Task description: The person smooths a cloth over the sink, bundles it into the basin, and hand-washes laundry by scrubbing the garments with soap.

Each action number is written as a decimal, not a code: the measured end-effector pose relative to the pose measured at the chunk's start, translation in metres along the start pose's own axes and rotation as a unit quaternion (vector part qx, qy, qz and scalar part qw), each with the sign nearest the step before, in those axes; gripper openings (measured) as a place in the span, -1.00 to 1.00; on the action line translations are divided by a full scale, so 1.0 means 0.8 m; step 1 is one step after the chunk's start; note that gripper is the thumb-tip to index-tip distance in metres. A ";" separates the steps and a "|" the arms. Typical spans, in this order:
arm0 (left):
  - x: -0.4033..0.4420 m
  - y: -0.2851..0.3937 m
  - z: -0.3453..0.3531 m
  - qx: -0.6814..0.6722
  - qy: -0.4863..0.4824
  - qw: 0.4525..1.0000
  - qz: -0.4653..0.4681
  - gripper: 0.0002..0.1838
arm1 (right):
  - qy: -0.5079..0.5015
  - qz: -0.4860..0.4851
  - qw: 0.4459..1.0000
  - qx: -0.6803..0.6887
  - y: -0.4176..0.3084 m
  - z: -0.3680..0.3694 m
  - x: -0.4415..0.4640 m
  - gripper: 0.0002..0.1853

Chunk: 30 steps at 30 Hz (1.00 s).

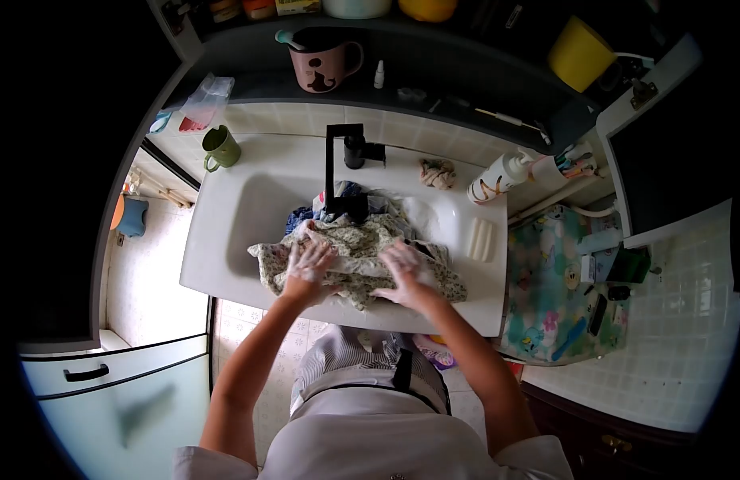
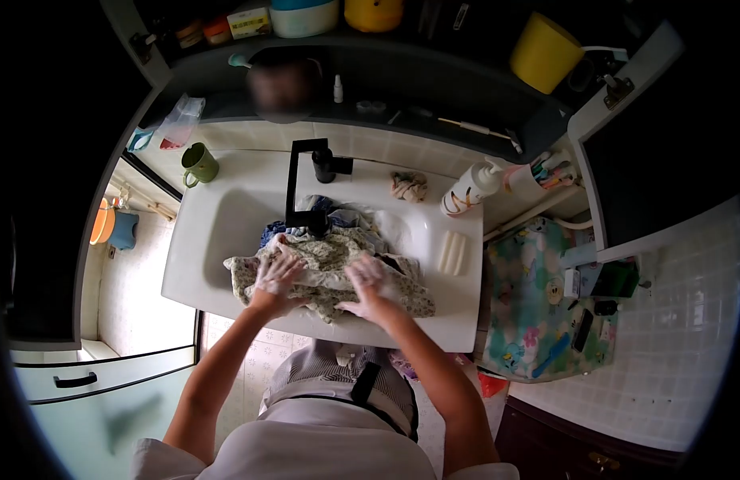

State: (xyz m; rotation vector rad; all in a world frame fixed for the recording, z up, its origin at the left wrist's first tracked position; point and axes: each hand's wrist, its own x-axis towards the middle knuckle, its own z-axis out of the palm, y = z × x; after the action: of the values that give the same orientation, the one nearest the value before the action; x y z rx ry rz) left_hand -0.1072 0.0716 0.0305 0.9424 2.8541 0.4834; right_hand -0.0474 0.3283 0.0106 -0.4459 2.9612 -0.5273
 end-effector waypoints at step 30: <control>-0.002 -0.048 0.049 0.079 0.094 0.990 0.065 -0.68 | 0.214 0.124 0.449 0.859 0.124 0.201 -0.001 -0.76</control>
State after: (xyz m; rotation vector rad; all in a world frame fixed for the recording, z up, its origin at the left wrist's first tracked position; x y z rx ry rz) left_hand -0.1202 0.0519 -0.0193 1.1759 3.0504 0.3819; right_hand -0.0494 0.3662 -0.1744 0.4355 1.0199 -3.0199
